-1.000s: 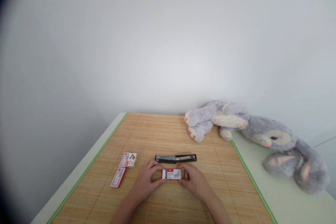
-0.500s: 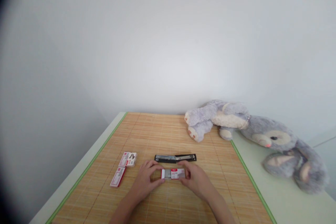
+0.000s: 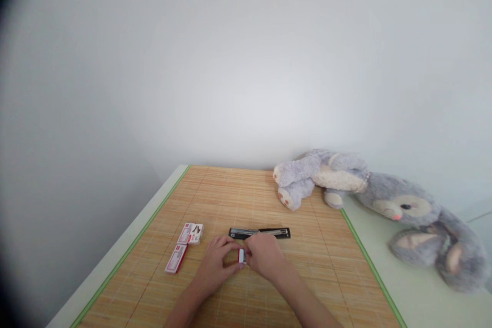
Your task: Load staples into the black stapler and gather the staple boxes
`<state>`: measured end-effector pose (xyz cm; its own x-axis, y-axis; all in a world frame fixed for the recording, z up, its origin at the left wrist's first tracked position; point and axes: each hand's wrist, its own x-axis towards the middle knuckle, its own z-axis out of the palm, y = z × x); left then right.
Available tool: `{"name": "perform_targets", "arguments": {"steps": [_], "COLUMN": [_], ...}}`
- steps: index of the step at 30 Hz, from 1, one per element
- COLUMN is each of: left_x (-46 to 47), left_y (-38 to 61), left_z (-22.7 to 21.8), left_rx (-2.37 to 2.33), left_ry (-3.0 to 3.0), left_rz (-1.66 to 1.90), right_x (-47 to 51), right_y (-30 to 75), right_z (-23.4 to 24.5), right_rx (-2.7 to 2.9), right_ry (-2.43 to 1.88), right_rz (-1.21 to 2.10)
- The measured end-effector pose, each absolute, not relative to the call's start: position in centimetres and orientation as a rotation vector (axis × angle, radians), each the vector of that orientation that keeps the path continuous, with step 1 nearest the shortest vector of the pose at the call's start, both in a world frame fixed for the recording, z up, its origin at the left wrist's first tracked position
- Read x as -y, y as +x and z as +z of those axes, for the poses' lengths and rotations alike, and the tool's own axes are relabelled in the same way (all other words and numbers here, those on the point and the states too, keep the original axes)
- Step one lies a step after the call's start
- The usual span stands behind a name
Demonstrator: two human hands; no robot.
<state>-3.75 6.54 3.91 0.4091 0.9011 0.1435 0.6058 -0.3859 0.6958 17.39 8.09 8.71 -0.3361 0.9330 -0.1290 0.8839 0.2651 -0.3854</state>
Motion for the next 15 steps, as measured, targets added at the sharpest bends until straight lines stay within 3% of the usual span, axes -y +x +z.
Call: {"name": "perform_targets", "arguments": {"steps": [7,15], "left_x": [-6.5,-6.7], "left_y": [-3.7,-3.5], "left_z": [4.2,4.1], "left_rx": [-1.292,-1.301], "left_ry": [2.097,2.087], "left_rz": [0.697,0.651], "right_x": [-7.7,-5.6], "right_y": [20.9,23.0], "right_z": [9.3,6.2], "right_rx": [2.195,1.911], "right_ry": [-1.582,-1.55], "right_rz": [0.799,0.93]}}
